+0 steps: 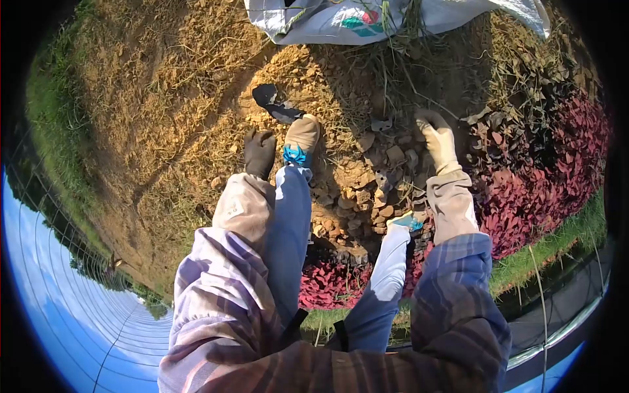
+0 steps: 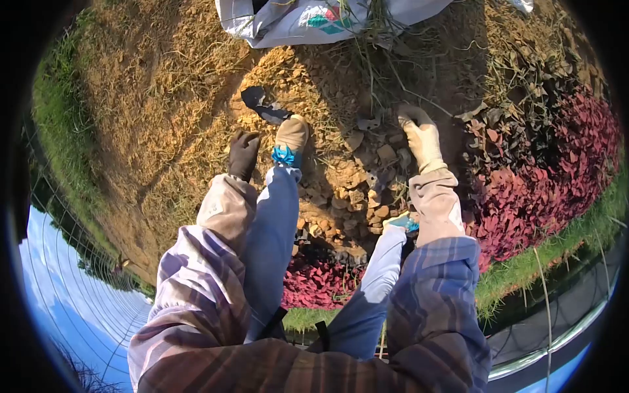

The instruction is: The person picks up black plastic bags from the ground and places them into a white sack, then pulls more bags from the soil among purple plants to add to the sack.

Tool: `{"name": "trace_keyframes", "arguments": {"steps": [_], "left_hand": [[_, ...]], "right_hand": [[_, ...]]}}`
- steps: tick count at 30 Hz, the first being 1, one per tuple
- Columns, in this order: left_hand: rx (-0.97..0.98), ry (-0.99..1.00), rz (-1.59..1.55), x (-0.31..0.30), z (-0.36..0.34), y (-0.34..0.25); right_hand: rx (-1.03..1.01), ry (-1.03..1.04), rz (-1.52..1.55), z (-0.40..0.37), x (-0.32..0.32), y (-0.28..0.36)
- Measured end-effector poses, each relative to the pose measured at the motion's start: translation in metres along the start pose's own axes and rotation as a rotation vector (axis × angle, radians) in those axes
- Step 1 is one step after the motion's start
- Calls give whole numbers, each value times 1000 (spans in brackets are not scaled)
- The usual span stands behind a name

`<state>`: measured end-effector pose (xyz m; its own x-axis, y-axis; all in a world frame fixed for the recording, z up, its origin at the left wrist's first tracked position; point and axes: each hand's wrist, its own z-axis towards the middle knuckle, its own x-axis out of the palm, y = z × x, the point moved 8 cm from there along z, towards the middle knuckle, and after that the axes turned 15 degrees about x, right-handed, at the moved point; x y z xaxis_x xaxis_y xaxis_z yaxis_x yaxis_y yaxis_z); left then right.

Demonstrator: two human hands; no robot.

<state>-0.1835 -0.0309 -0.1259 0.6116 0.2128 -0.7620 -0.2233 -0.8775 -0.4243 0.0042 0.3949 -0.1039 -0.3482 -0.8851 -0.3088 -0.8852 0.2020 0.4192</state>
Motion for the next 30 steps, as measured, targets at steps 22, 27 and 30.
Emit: {"name": "trace_keyframes", "arguments": {"steps": [22,27,30], "left_hand": [[353,4,128,56,24,-45],[364,-80,-146,52,-20,-57],[136,-42,-474,73,-61,-90]], "right_hand": [[13,-280,-950,-71,82,-196],[274,-224,-361,-29,55,-260],[119,-672,-86,-46,-30,-274]]}}
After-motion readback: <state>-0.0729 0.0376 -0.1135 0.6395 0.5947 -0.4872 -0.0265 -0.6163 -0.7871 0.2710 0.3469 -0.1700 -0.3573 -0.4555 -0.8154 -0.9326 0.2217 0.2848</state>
